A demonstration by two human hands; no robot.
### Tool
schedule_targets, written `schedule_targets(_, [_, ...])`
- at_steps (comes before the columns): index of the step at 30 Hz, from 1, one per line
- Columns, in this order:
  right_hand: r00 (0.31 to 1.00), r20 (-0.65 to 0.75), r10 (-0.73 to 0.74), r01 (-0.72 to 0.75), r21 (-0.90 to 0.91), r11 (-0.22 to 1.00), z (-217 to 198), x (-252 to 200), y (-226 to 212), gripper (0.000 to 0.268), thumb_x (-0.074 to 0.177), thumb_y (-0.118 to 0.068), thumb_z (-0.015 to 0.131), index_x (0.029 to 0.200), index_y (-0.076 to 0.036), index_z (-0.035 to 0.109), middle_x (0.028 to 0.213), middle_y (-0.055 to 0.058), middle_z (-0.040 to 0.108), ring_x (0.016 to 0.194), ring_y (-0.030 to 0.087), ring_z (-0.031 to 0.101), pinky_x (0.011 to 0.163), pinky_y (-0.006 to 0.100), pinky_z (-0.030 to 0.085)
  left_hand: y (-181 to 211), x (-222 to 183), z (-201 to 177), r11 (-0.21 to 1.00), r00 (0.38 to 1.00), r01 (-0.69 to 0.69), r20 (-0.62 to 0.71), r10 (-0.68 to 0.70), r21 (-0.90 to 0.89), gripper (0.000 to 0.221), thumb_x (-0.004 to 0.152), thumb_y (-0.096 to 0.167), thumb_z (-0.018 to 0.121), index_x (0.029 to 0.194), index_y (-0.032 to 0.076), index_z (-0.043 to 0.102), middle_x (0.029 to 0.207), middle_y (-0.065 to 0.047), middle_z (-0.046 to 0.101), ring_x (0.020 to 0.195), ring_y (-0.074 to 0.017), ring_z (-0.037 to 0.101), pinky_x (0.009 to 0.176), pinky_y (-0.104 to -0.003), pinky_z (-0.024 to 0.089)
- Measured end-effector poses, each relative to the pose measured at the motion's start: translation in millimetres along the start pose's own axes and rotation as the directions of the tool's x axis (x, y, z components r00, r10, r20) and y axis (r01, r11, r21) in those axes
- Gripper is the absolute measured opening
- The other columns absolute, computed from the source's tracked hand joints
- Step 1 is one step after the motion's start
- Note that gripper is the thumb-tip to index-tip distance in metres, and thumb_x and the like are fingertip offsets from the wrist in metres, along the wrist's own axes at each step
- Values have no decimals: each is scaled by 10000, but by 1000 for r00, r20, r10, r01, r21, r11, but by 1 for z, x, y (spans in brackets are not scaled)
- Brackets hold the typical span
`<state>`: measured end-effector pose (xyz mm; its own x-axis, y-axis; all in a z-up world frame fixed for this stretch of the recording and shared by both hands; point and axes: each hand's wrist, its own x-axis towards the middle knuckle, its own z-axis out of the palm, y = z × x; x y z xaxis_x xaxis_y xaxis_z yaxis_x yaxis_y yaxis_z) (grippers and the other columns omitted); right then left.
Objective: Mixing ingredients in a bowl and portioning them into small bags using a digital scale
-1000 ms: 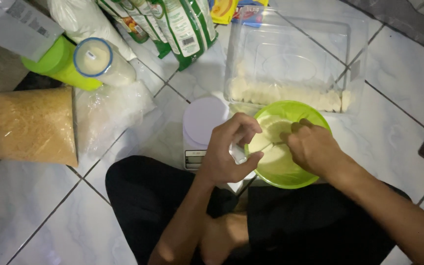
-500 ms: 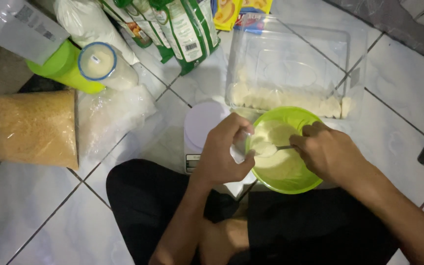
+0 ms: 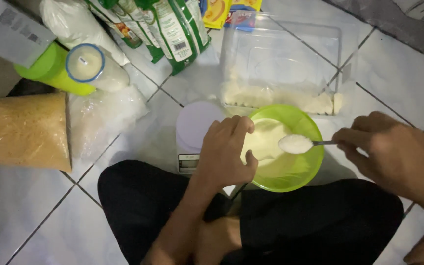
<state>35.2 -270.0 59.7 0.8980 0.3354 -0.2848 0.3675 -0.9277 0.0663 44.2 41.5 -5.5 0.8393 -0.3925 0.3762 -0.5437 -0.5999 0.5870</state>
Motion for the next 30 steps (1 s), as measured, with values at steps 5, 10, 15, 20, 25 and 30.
schedule_targets(5, [991, -131, 24, -28, -30, 999, -5, -9, 13, 161, 956, -341, 622, 1078, -383, 719, 921, -141, 722, 961, 177, 680, 590, 407, 584, 3, 3, 11, 999, 999, -4, 38, 2, 37, 481, 595, 142, 639, 1049, 67, 499, 871, -64, 527, 754, -298, 506, 665, -435, 356])
schedule_targets(10, [981, -194, -31, 31, -5, 1000, -13, -6, 19, 129, 944, -318, 649, 1044, -347, 723, 899, -123, 722, 911, 179, 661, 573, 416, 558, 10, 11, 18, 994, 999, -22, 37, 19, 103, 508, 578, 144, 653, 1052, 52, 496, 863, -100, 537, 760, -336, 527, 660, -465, 372])
schedule_targets(15, [984, -169, -48, 49, 5, 999, -18, -4, 17, 121, 948, -344, 627, 1032, -366, 711, 858, -134, 685, 901, 145, 645, 542, 406, 551, 15, 13, 31, 987, 996, -2, 87, -13, 162, 619, 566, 220, 675, 1137, 20, 547, 873, -104, 568, 742, -348, 559, 651, -485, 396])
schedule_targets(20, [992, -109, -58, 62, 40, 997, -20, 4, 11, 208, 906, -382, 648, 1098, -358, 726, 927, -98, 708, 982, 177, 671, 664, 424, 599, 28, 21, 35, 987, 990, 52, 123, -71, 151, 453, 596, 238, 638, 995, 63, 516, 825, -93, 561, 720, -356, 552, 644, -503, 400])
schedule_targets(25, [990, -109, -94, 76, -157, 985, -26, -1, -9, 361, 816, -329, 648, 1173, -374, 673, 1049, -66, 674, 1025, 209, 687, 637, 432, 652, 40, 29, 38, 979, 976, 194, 108, -187, -64, 403, 629, 233, 619, 993, 86, 526, 929, -101, 665, 808, -364, 615, 725, -493, 453])
schedule_targets(30, [789, -464, -403, 216, -404, 889, -53, -17, -39, 271, 974, 45, 642, 1207, -88, 683, 993, 58, 629, 825, 254, 597, 665, 372, 543, 43, 28, 32, 823, 929, 369, 153, -336, -432, 378, 634, 222, 611, 992, 102, 596, 882, -39, 689, 792, -239, 654, 725, -381, 513])
